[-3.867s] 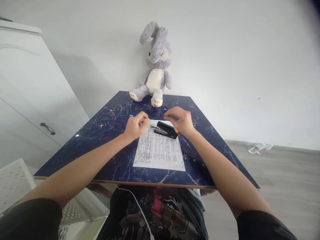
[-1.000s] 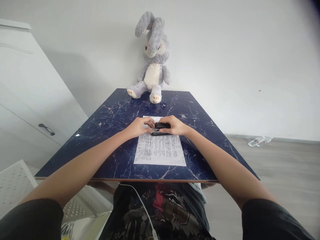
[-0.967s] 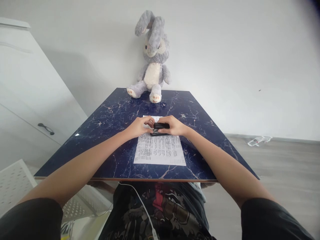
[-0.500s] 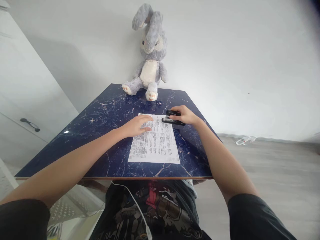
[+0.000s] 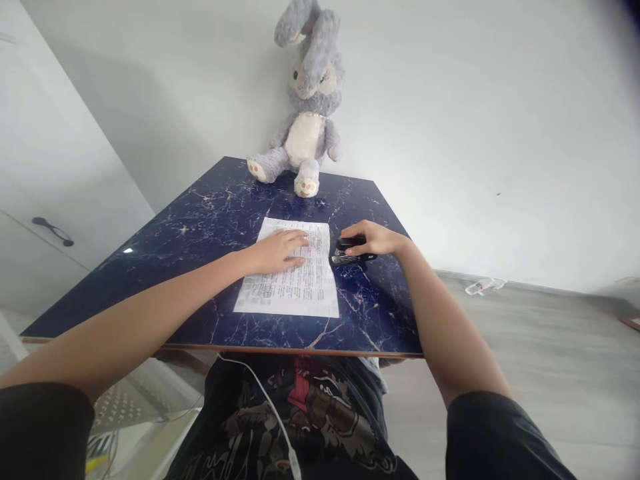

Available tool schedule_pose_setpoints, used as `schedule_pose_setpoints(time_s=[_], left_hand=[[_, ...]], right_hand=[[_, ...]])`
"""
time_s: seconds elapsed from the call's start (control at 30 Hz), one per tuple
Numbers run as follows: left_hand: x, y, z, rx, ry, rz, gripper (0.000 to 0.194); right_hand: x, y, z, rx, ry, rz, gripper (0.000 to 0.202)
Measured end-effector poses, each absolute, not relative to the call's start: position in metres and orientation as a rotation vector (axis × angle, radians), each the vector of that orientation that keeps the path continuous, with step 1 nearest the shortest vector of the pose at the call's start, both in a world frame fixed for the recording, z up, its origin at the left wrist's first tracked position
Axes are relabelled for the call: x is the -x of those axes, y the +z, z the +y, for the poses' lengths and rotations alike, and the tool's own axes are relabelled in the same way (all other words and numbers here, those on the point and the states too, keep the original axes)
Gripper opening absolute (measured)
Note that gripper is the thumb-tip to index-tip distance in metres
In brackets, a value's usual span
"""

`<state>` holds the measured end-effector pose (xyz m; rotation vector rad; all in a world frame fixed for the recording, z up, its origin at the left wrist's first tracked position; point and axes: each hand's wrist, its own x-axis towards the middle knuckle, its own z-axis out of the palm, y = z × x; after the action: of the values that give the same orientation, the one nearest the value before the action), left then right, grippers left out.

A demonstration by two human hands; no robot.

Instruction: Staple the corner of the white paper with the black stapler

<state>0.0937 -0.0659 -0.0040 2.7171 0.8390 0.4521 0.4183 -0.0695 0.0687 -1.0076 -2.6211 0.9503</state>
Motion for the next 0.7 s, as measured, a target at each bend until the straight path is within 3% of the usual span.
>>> schedule_pose_setpoints(time_s=[0.3,0.7], left_hand=[[-0.104,-0.008,-0.074,-2.675,0.392,0.675,0.053],[-0.097,-0.004,-0.073,-2.81,0.474,0.725,0.034]], right_hand=[[-0.401,0.068,-0.075,0.903,0.984,-2.663,0.025],[-0.4,0.067,-0.077,0.853,0.9,-2.714,0.03]])
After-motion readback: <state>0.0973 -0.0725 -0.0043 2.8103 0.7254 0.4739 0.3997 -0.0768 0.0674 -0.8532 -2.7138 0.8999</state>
